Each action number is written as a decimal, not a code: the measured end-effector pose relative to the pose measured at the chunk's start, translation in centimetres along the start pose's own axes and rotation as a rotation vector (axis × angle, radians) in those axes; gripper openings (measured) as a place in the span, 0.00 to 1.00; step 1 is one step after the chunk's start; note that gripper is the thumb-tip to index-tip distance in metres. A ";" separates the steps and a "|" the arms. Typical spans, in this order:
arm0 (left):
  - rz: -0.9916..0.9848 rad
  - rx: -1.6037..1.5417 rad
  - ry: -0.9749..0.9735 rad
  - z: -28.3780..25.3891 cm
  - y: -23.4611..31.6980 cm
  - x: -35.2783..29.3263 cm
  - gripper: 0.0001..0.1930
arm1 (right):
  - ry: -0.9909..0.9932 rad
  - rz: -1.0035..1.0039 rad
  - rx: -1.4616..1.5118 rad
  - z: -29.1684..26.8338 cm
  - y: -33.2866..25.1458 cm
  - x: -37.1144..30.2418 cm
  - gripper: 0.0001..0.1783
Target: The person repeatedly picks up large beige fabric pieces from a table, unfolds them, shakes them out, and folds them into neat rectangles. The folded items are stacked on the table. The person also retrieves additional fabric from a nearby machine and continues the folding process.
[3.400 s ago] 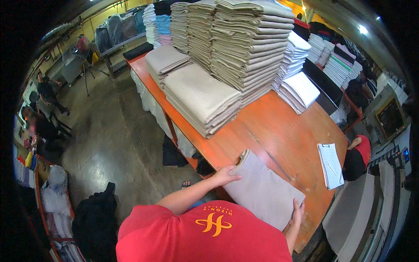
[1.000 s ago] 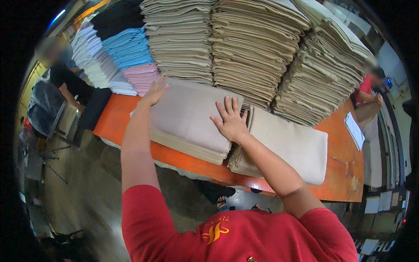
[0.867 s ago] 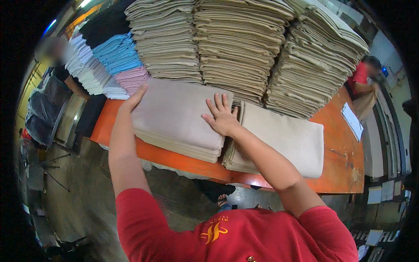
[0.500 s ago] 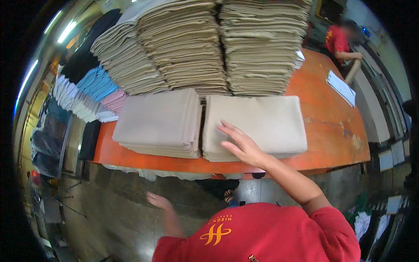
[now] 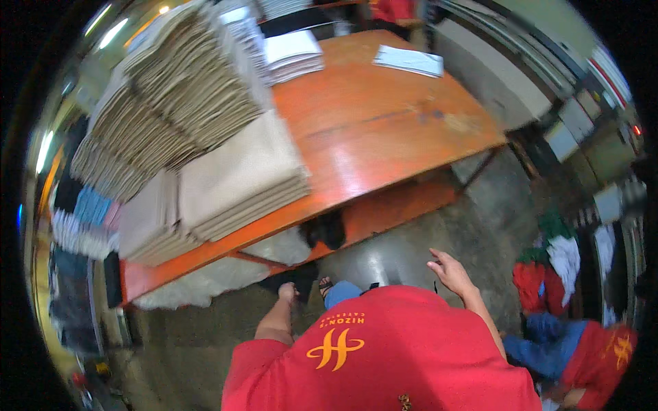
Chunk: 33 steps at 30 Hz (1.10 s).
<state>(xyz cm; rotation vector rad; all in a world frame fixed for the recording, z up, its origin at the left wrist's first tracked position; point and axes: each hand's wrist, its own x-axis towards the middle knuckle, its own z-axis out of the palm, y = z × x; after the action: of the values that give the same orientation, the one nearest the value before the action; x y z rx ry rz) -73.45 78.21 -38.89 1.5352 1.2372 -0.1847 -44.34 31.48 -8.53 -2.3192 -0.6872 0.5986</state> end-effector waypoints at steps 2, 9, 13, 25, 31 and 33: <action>-0.152 -0.426 0.077 4.8 4.5 1.2 0.23 | 0.019 0.105 -0.016 -1.9 4.5 -3.8 0.27; 0.002 0.067 -0.518 28.3 20.9 -3.3 0.39 | 0.173 0.391 0.114 -7.0 14.5 -10.0 0.31; 0.242 0.556 -0.849 40.9 27.1 -6.1 0.40 | 0.272 0.464 0.219 -9.2 20.5 -10.7 0.33; 0.403 0.835 -0.975 67.3 47.0 -1.5 0.38 | 0.009 0.754 0.268 -21.0 43.3 -7.9 0.36; 0.373 0.447 -1.115 80.8 58.9 -3.6 0.32 | 0.096 0.763 0.441 -21.6 56.0 -4.0 0.23; 0.341 0.247 -1.123 84.8 61.7 -5.7 0.29 | 0.266 0.529 0.285 -21.5 60.6 -2.5 0.19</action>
<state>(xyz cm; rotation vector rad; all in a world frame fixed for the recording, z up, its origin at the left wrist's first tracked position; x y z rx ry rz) 11.13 16.71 -28.94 1.4479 0.0635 -0.8570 -14.86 -19.59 -34.35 -2.2450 0.1403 0.5560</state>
